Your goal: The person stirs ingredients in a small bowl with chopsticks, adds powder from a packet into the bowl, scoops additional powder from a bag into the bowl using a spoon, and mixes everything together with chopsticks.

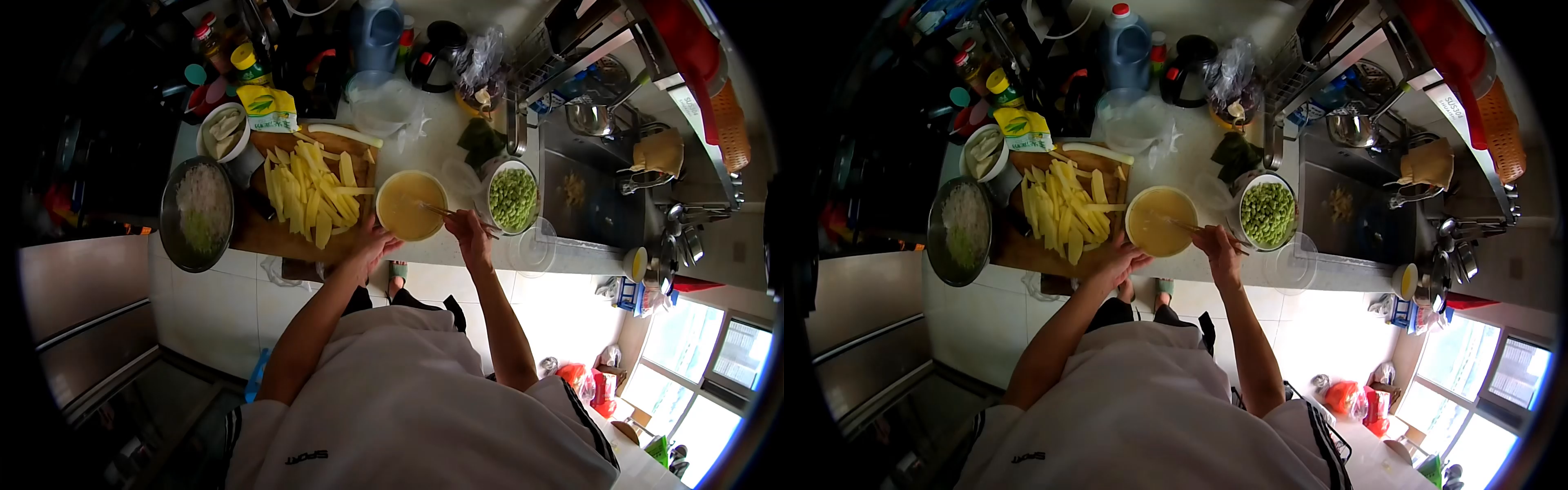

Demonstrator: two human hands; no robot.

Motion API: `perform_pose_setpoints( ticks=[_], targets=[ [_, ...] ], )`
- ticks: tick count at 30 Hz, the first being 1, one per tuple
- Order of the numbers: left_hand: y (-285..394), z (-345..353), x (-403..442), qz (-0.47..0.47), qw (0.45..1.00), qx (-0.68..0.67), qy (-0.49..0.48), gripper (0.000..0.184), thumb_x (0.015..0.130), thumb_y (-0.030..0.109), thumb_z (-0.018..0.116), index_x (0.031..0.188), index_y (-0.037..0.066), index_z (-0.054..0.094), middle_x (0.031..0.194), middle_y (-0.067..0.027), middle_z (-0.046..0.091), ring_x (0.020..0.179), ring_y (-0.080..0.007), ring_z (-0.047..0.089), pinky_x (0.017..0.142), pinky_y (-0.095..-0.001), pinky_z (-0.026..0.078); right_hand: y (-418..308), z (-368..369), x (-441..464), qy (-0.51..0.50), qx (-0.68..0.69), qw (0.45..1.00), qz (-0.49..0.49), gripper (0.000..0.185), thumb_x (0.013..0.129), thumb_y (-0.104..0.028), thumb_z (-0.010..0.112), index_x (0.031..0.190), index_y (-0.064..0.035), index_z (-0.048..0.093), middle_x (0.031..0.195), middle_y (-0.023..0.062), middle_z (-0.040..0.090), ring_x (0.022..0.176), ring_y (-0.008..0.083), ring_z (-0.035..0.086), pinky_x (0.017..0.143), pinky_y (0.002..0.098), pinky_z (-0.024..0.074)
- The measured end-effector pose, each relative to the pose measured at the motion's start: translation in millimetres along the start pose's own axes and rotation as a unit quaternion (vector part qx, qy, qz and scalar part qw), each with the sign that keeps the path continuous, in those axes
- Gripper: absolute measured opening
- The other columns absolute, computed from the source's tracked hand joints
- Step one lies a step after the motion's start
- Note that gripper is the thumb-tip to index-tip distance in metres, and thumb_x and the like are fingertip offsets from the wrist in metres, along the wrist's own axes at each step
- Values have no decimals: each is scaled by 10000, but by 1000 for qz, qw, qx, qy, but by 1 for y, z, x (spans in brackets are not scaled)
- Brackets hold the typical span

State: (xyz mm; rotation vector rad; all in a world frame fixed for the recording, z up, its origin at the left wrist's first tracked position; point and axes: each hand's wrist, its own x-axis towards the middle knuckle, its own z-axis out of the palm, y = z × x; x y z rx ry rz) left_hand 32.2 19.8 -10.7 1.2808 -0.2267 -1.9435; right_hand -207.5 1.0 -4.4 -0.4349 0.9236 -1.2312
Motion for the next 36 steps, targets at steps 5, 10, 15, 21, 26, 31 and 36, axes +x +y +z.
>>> perform_pose_setpoints(
  ticks=[5, 10, 15, 21, 26, 31, 36],
  targets=[
    [4, 3, -3, -3, 1000, 20, -5, 639, 909, -11, 521, 1430, 170, 199, 1233, -128, 510, 1062, -245, 585, 900, -363, 537, -29, 15, -14, 9, -35, 999, -25, 275, 968, -202, 478, 1018, 42, 596, 917, 178, 672, 814, 273, 685, 773, 354, 560],
    [0, 0, 1, -2, 1000, 29, 1, 646, 914, -27, 500, 1438, 194, 192, 1234, -137, 509, 1064, -252, 585, 907, -386, 534, -55, 27, -31, -37, -180, 981, -60, 303, 966, -216, 483, 1041, 58, 587, 871, 135, 654, 763, 221, 686, 713, 311, 561],
    [-2, 0, 2, -3, 1000, 12, 7, 652, 914, -33, 495, 1441, 208, 195, 1230, -135, 512, 1061, -250, 587, 897, -390, 538, -50, 8, -30, -52, -274, 960, -38, 318, 972, -231, 469, 1093, 43, 577, 985, 124, 621, 749, 214, 682, 696, 309, 552],
    [3, 3, -2, 0, 1000, 22, -6, 653, 907, -27, 514, 1434, 197, 200, 1234, -126, 509, 1057, -236, 588, 891, -375, 538, 14, 7, -5, -8, -153, 983, -105, 346, 965, -255, 491, 1054, 67, 580, 944, 139, 644, 805, 238, 681, 748, 323, 549],
    [4, 7, -5, 17, 999, 32, 8, 642, 901, -38, 513, 1423, 186, 212, 1242, -128, 502, 1052, -233, 590, 888, -364, 538, 10, 12, -2, -6, -36, 999, -20, 281, 974, -211, 467, 1008, 46, 576, 936, 155, 657, 848, 268, 680, 798, 358, 544],
    [3, 2, -4, 11, 1000, 20, -7, 596, 913, -37, 490, 1403, 166, 219, 1229, -154, 505, 1060, -258, 586, 903, -385, 536, -22, 25, -15, -17, -37, 998, -44, 257, 976, -213, 461, 951, 18, 569, 913, 164, 664, 839, 272, 684, 779, 372, 557],
    [-2, -2, 2, 3, 1000, 17, -8, 536, 923, -26, 476, 1368, 146, 232, 1215, -173, 515, 1060, -269, 587, 918, -396, 529, -45, 35, -21, -31, -126, 986, -102, 244, 976, -180, 451, 972, 32, 572, 908, 160, 666, 795, 256, 692, 764, 363, 563]
  ],
)
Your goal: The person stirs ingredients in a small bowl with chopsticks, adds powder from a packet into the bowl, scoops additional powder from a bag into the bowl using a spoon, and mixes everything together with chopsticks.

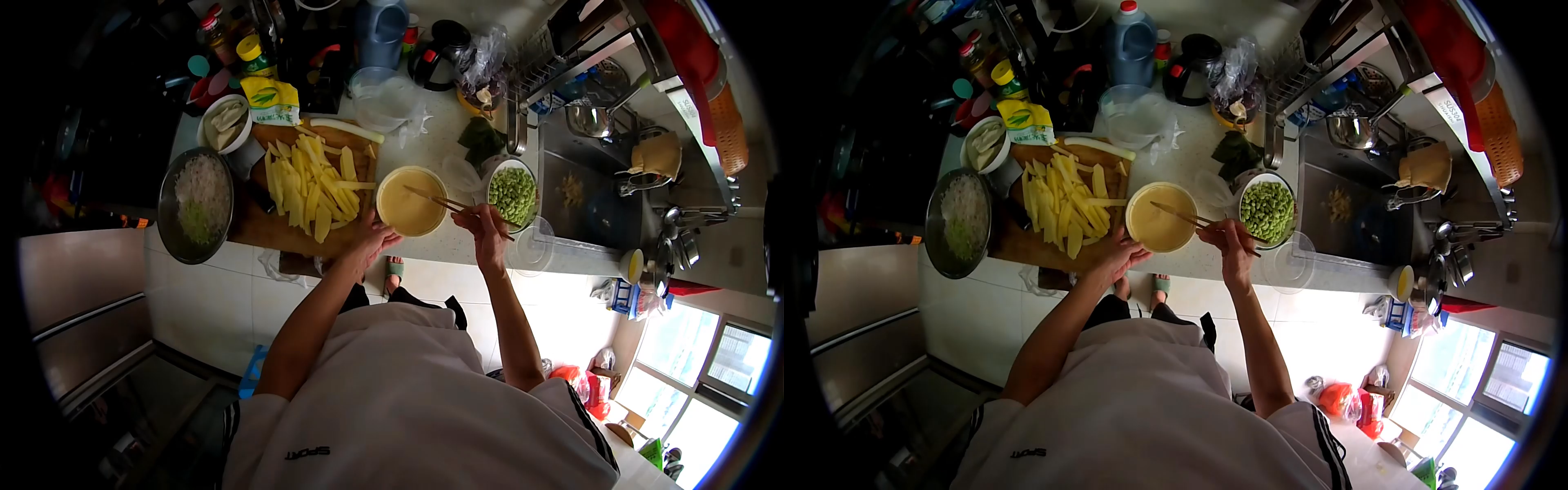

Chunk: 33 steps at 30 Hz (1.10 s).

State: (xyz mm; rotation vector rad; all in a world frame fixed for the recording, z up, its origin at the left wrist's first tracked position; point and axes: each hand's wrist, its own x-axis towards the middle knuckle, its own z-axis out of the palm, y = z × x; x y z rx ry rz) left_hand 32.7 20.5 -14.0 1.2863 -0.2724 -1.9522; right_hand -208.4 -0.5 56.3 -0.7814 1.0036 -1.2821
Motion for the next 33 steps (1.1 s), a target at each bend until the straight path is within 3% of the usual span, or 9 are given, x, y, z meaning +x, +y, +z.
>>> perform_pose_setpoints(
  ticks=[3, 6, 9, 15, 33],
  targets=[
    [-1, -3, 1, 0, 1000, -13, -12, 590, 907, -32, 497, 1393, 166, 227, 1150, -119, 531, 1029, -261, 601, 912, -405, 530, -19, 15, 0, -23, -219, 975, -12, 246, 968, -160, 464, 1017, 49, 582, 901, 141, 666, 783, 240, 692, 741, 346, 567],
    [-2, -4, 1, 6, 1000, -22, -18, 626, 898, -36, 508, 1410, 178, 219, 1101, -85, 538, 1007, -256, 609, 910, -418, 528, -26, 11, -9, -45, -276, 960, 24, 290, 970, -217, 483, 1045, 35, 607, 913, 118, 653, 803, 219, 685, 740, 312, 562],
    [0, 0, -2, 11, 999, -34, -16, 635, 897, -38, 509, 1414, 181, 212, 1097, -88, 537, 1004, -254, 610, 914, -426, 524, -33, 10, -21, -29, -198, 976, 89, 273, 962, -209, 500, 1034, 32, 606, 907, 115, 652, 794, 222, 685, 711, 308, 567],
    [-4, -2, 2, 7, 1000, -26, -7, 621, 909, -24, 507, 1411, 183, 208, 1184, -136, 522, 1033, -258, 599, 914, -408, 523, 4, -17, -22, 40, -143, 988, 29, 257, 964, -201, 497, 991, 34, 599, 901, 130, 652, 799, 242, 686, 730, 318, 568],
    [-3, -2, 0, 0, 999, -36, -16, 653, 912, 9, 529, 1431, 198, 182, 1287, -145, 463, 1090, -255, 571, 933, -389, 518, 25, -8, -12, 8, -61, 994, 93, 290, 964, -228, 504, 997, 47, 592, 890, 150, 655, 825, 264, 686, 757, 341, 570]
  ],
)
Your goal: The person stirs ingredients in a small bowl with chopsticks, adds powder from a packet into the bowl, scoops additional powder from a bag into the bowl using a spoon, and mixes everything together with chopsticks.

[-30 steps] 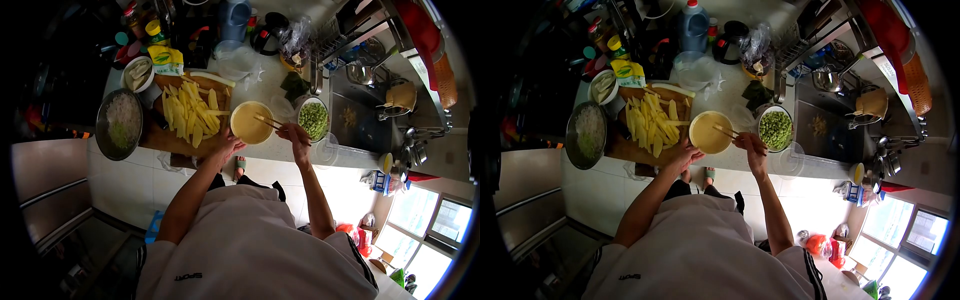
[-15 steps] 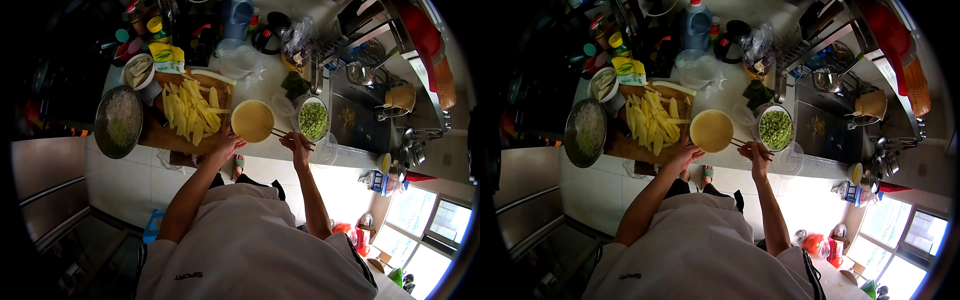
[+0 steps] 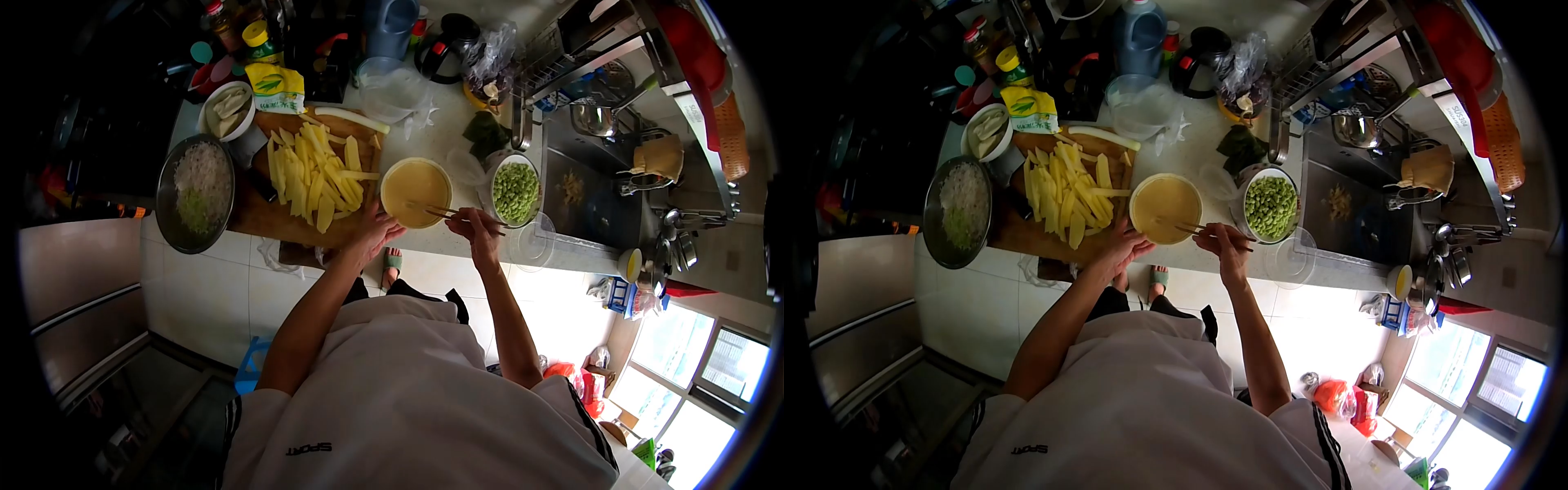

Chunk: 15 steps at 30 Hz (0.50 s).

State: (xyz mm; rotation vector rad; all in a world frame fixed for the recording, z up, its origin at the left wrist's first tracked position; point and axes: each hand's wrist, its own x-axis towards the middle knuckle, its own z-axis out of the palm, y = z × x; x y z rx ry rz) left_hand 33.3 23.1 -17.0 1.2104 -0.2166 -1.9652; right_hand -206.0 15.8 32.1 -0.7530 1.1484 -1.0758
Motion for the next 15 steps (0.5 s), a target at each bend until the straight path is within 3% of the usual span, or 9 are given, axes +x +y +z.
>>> perform_pose_setpoints(
  ticks=[4, 15],
  targets=[
    [-5, -10, -3, 27, 995, -51, -76, 618, 931, 26, 507, 1433, 188, 185, 1329, -151, 438, 1115, -251, 559, 960, -386, 499, -1, 6, 0, -38, -22, 999, -11, 300, 968, -226, 493, 970, 58, 590, 881, 159, 656, 820, 258, 686, 760, 340, 570],
    [-10, -12, -5, 32, 997, -51, -54, 571, 953, 5, 447, 1433, 178, 191, 1306, -170, 441, 1123, -243, 545, 961, -375, 501, -32, 26, -15, -90, -134, 986, -48, 328, 979, -233, 467, 911, 61, 594, 823, 154, 661, 776, 237, 688, 735, 332, 575]
  ],
)
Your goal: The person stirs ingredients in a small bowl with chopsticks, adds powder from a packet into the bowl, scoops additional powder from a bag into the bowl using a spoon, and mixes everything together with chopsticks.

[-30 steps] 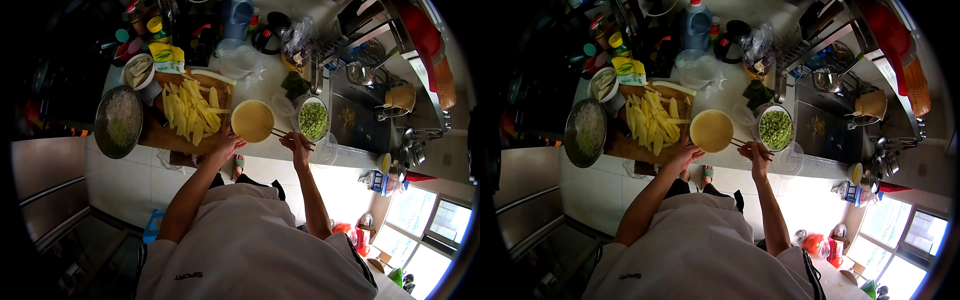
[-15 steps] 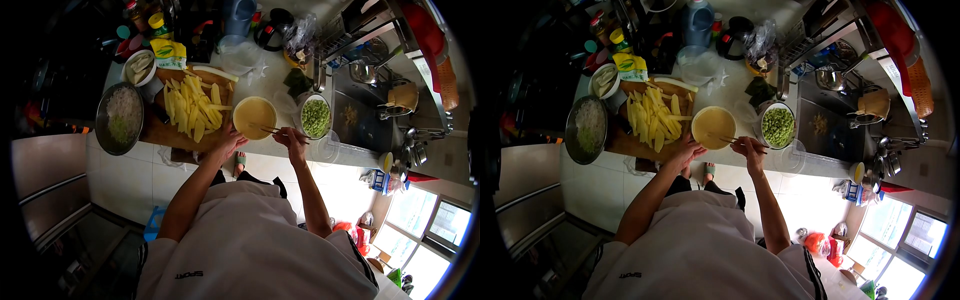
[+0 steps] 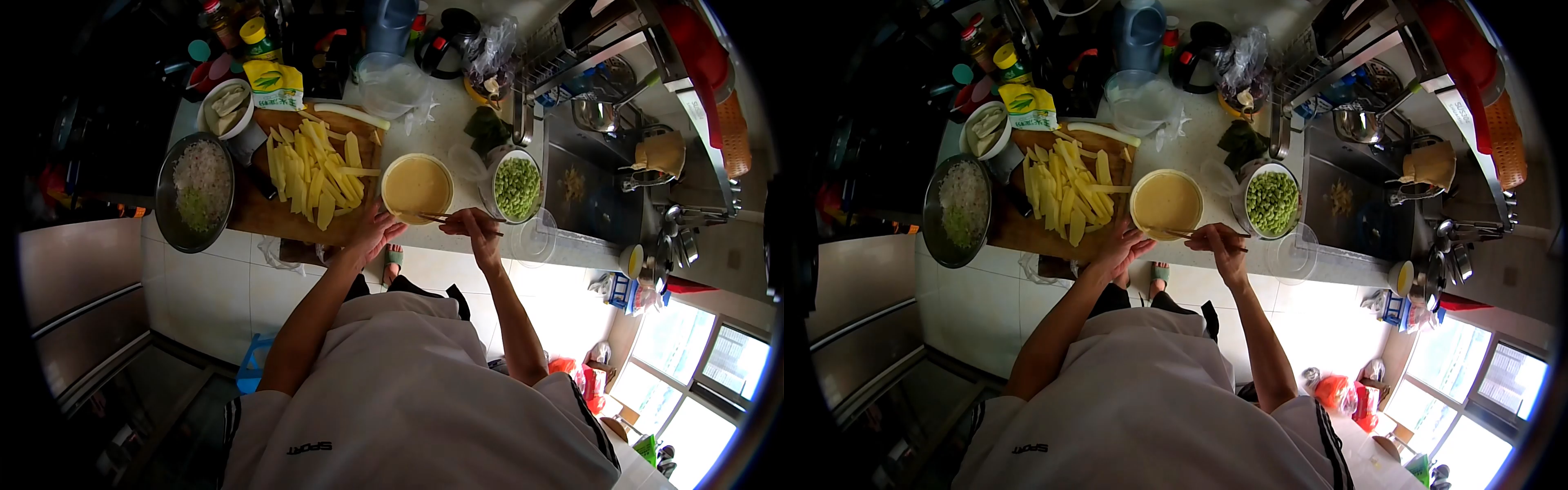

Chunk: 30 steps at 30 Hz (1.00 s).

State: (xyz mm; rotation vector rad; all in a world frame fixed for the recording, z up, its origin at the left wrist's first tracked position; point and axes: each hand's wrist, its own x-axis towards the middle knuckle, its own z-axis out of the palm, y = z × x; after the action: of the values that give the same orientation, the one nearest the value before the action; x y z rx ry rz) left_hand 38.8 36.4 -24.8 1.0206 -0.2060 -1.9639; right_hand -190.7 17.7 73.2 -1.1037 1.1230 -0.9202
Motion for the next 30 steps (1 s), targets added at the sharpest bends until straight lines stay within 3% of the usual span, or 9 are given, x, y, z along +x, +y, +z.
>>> perform_pose_setpoints(
  ticks=[6, 13, 30],
  targets=[
    [-1, 0, 1, 9, 1000, -11, -4, 588, 952, 4, 448, 1442, 167, 167, 1309, -197, 433, 1128, -266, 543, 971, -376, 497, -6, -11, 0, 18, 14, 999, 40, 330, 975, -223, 449, 916, 63, 604, 825, 160, 668, 754, 235, 691, 699, 313, 577],
    [1, 3, 0, -1, 1000, -19, 12, 604, 948, -3, 452, 1448, 138, 142, 1317, -216, 423, 1134, -281, 538, 981, -385, 492, 0, -10, 2, 25, -2, 1000, 14, 308, 975, -208, 457, 938, 61, 602, 831, 155, 670, 757, 230, 690, 710, 305, 571],
    [3, 9, -4, 16, 1000, -6, 19, 533, 942, -7, 463, 1403, 93, 214, 1282, -196, 455, 1124, -271, 541, 987, -398, 483, -9, -4, 7, -9, -24, 999, 36, 235, 957, -123, 491, 974, 76, 615, 879, 133, 669, 809, 200, 678, 752, 297, 564]
  ],
)
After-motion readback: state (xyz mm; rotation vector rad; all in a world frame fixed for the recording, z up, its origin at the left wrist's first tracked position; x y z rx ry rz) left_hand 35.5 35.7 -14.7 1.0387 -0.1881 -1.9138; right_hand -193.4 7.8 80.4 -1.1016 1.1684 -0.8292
